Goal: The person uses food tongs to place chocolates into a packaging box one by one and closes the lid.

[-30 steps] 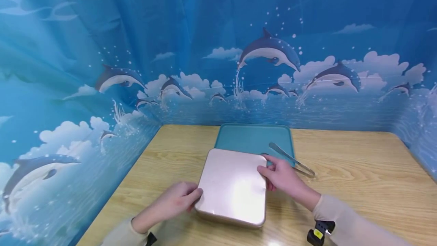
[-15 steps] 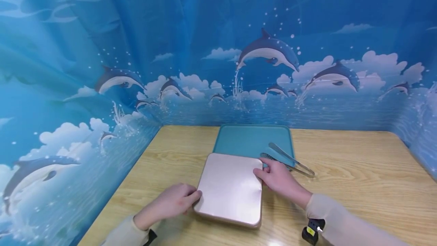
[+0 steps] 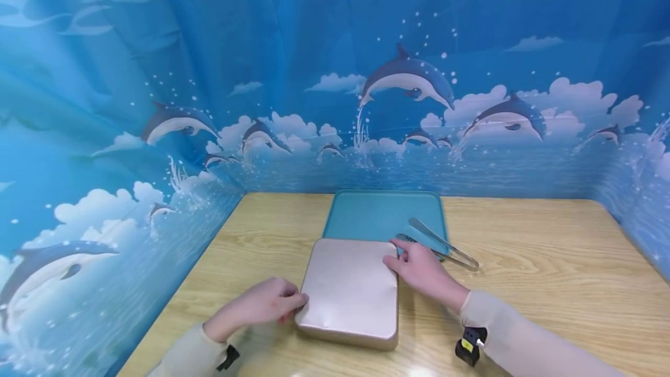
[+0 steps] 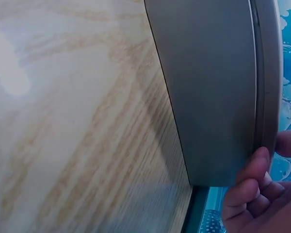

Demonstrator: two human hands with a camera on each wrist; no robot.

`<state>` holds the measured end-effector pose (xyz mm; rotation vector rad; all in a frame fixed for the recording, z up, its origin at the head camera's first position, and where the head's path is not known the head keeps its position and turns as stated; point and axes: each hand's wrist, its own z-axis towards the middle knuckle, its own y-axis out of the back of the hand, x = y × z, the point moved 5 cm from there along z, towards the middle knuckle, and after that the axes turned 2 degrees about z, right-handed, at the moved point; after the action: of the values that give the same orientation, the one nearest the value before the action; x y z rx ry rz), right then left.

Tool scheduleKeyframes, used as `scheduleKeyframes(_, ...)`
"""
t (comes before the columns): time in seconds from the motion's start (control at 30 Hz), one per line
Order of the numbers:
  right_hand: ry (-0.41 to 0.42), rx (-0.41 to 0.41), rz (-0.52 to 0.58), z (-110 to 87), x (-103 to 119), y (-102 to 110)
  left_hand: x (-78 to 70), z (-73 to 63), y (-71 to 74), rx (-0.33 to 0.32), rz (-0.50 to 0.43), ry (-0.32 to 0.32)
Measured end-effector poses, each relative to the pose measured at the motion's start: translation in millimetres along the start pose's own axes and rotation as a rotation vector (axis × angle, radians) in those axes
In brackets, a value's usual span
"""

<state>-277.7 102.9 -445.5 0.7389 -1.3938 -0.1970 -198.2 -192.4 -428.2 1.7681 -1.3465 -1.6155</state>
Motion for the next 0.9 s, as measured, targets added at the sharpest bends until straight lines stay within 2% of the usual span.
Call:
scheduleKeyframes(0.1, 0.002, -0.002, -0.011, 1.6, 0, 1, -0.4, 7.0, 5.7, -0.032, -0.025, -0.018)
scheduleKeyframes(0.2, 0.000, 0.007, -0.011, 2.8, 0, 1, -1.6, 18.7, 11.8, -0.084, -0.058, -0.003)
scheduleKeyframes(0.33, -0.008, 0.019, 0.008, 3.9, 0, 1, -3.5, 41.1, 19.3, -0.171, -0.078, 0.015)
scheduleKeyframes(0.53, -0.049, 0.055, 0.083, 4.8, -4, -4, -5.6, 75.5, 27.9, -0.282, -0.024, -0.039)
scheduleKeyframes(0.6, -0.070, 0.072, 0.102, 5.1, -5, -6, -3.4, 83.1, 28.3, -0.296, -0.045, -0.036)
scheduleKeyframes(0.73, -0.060, 0.078, 0.104, 5.1, -5, -7, 1.4, 91.6, 27.5, -0.303, -0.118, 0.002)
scheduleKeyframes(0.9, -0.048, 0.077, 0.123, 6.0, -6, -5, 2.0, 97.4, 26.4, -0.315, -0.114, 0.002)
